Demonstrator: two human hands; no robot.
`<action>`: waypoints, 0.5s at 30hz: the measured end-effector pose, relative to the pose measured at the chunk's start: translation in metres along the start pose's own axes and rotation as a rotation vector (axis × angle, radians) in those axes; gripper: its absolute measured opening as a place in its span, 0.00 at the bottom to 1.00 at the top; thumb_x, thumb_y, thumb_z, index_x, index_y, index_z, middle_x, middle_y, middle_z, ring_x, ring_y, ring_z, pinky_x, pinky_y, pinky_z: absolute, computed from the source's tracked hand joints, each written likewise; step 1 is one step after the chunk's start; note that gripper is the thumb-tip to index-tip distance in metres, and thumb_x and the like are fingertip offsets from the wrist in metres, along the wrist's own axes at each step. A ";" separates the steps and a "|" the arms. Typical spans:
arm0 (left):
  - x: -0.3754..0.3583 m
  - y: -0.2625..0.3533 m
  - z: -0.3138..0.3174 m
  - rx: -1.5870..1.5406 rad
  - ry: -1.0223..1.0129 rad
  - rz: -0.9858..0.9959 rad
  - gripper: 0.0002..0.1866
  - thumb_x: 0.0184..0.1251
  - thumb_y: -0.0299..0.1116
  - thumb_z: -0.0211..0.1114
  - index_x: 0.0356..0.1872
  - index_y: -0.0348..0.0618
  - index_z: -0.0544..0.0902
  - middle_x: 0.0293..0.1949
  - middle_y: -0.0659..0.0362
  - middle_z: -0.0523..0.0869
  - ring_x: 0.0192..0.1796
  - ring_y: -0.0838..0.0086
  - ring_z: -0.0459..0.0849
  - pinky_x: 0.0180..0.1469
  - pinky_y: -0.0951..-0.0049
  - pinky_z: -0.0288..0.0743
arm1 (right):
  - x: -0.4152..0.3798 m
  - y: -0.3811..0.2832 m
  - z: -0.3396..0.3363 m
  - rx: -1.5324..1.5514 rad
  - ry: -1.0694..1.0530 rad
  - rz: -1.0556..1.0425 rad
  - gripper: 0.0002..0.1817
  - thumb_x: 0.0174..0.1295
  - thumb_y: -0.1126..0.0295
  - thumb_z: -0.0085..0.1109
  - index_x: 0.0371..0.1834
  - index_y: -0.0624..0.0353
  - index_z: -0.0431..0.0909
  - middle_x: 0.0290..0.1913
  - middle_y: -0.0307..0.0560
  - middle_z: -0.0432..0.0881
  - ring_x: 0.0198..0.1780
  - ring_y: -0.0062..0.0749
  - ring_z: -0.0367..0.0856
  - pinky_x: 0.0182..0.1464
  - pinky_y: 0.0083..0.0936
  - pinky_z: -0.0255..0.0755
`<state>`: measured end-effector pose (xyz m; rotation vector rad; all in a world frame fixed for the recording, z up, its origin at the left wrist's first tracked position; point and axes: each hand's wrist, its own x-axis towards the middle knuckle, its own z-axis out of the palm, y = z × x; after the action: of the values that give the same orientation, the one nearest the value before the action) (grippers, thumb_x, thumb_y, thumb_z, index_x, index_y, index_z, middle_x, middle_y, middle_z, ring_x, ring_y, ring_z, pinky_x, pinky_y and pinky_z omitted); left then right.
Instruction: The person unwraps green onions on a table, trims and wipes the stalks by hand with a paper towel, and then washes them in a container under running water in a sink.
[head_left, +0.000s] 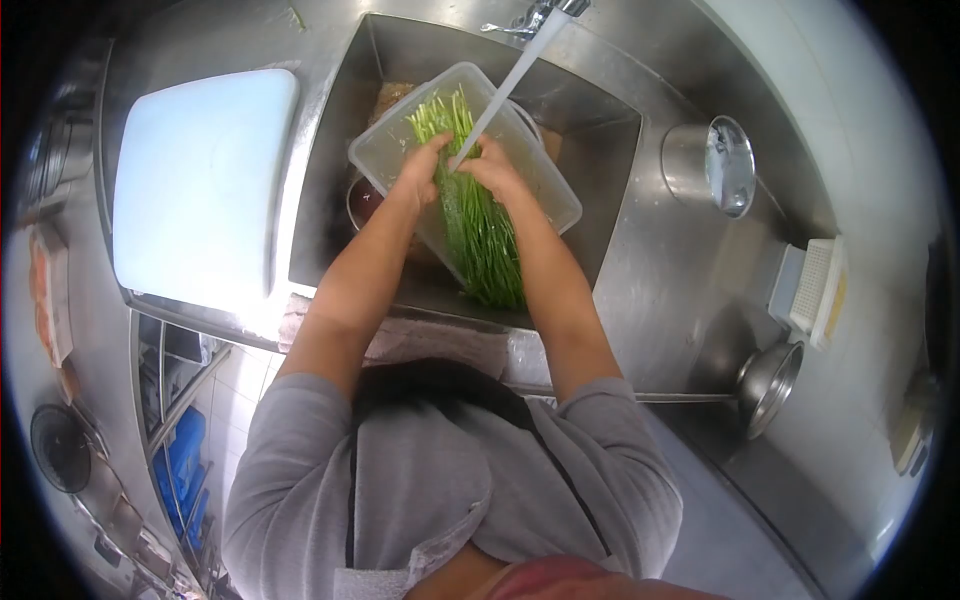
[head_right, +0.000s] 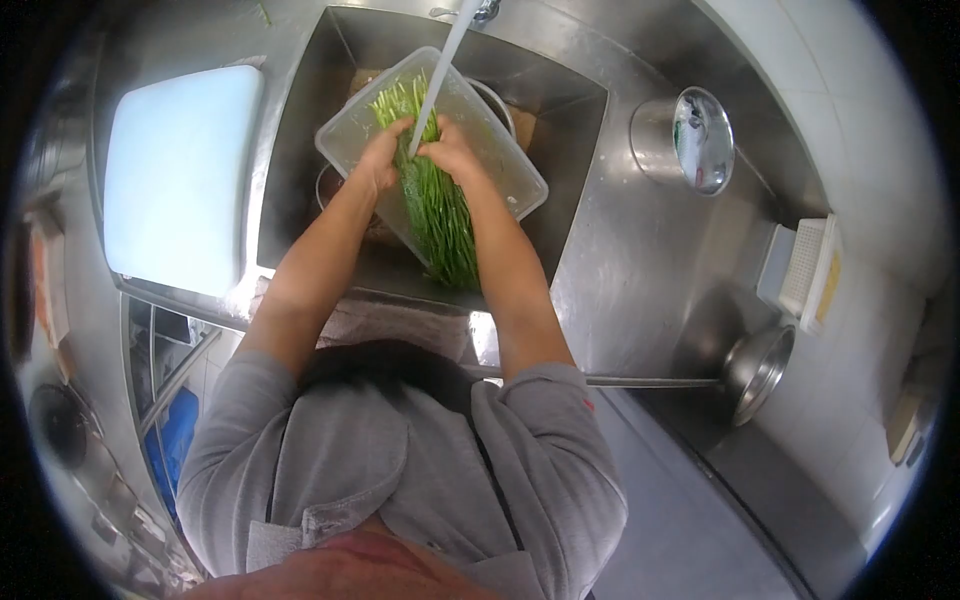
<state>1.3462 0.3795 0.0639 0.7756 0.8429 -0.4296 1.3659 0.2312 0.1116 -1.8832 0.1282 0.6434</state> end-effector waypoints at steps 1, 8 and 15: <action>0.009 -0.003 -0.006 0.042 -0.033 -0.009 0.30 0.63 0.38 0.71 0.62 0.29 0.74 0.58 0.44 0.80 0.54 0.55 0.83 0.51 0.53 0.81 | -0.001 0.000 0.002 -0.026 0.000 -0.014 0.22 0.61 0.73 0.62 0.59 0.62 0.76 0.49 0.53 0.84 0.51 0.40 0.82 0.54 0.35 0.74; 0.035 -0.013 -0.026 -0.003 0.065 -0.015 0.30 0.65 0.41 0.67 0.63 0.29 0.73 0.60 0.43 0.79 0.56 0.54 0.82 0.54 0.54 0.79 | 0.008 0.014 -0.020 0.149 -0.123 0.223 0.26 0.56 0.71 0.63 0.60 0.64 0.76 0.54 0.57 0.82 0.55 0.48 0.81 0.58 0.40 0.73; 0.020 -0.007 -0.018 0.147 0.026 -0.023 0.30 0.67 0.48 0.60 0.62 0.35 0.75 0.57 0.45 0.80 0.62 0.56 0.77 0.63 0.51 0.70 | -0.001 0.012 0.005 -0.335 0.188 0.021 0.24 0.66 0.62 0.57 0.62 0.65 0.75 0.58 0.69 0.79 0.62 0.62 0.76 0.63 0.44 0.69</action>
<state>1.3449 0.3876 0.0379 0.9097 0.8517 -0.5071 1.3582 0.2304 0.1008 -2.2680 0.1696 0.5241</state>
